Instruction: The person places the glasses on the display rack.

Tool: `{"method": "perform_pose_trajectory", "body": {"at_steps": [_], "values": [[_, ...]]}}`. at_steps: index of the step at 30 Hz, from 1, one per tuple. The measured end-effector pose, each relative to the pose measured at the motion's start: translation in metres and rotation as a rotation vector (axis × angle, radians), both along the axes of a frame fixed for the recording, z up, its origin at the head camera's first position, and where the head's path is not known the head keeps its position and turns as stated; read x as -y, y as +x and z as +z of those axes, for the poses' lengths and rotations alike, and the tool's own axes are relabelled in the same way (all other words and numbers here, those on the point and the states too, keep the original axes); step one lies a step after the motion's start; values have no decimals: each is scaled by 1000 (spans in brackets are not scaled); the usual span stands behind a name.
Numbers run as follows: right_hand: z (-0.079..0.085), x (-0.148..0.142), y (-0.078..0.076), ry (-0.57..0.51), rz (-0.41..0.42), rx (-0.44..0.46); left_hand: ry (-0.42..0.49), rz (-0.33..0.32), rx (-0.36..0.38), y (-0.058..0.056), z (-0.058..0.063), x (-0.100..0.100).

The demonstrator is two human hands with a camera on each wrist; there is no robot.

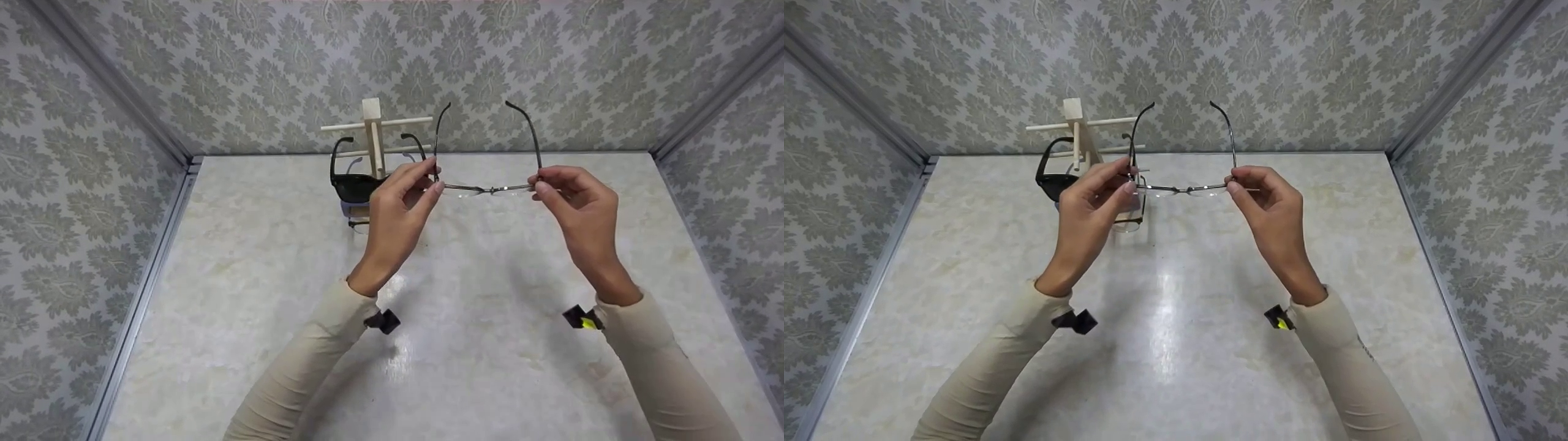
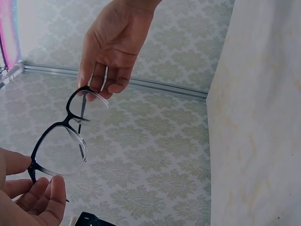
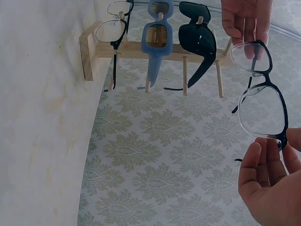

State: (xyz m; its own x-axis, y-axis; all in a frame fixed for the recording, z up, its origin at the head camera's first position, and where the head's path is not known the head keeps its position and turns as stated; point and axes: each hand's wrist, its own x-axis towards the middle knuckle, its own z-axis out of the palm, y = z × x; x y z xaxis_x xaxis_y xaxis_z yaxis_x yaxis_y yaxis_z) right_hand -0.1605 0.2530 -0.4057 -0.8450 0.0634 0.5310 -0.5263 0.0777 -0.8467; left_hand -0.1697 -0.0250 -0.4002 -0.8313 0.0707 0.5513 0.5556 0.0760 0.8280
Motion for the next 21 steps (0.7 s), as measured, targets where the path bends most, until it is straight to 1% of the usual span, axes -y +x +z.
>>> {"method": "perform_pose_trajectory", "body": {"at_steps": [6, 15, 21], "values": [[5, 5, -2, -1, 3, -9, -19, 12, 4, 0, 7, 4], [19, 16, -9, -30, 37, -48, -19, 19, -29, 0, 20, 16], [24, 25, -13, 6, 43, -65, -4, 38, -48, 0, 26, 25]]}}
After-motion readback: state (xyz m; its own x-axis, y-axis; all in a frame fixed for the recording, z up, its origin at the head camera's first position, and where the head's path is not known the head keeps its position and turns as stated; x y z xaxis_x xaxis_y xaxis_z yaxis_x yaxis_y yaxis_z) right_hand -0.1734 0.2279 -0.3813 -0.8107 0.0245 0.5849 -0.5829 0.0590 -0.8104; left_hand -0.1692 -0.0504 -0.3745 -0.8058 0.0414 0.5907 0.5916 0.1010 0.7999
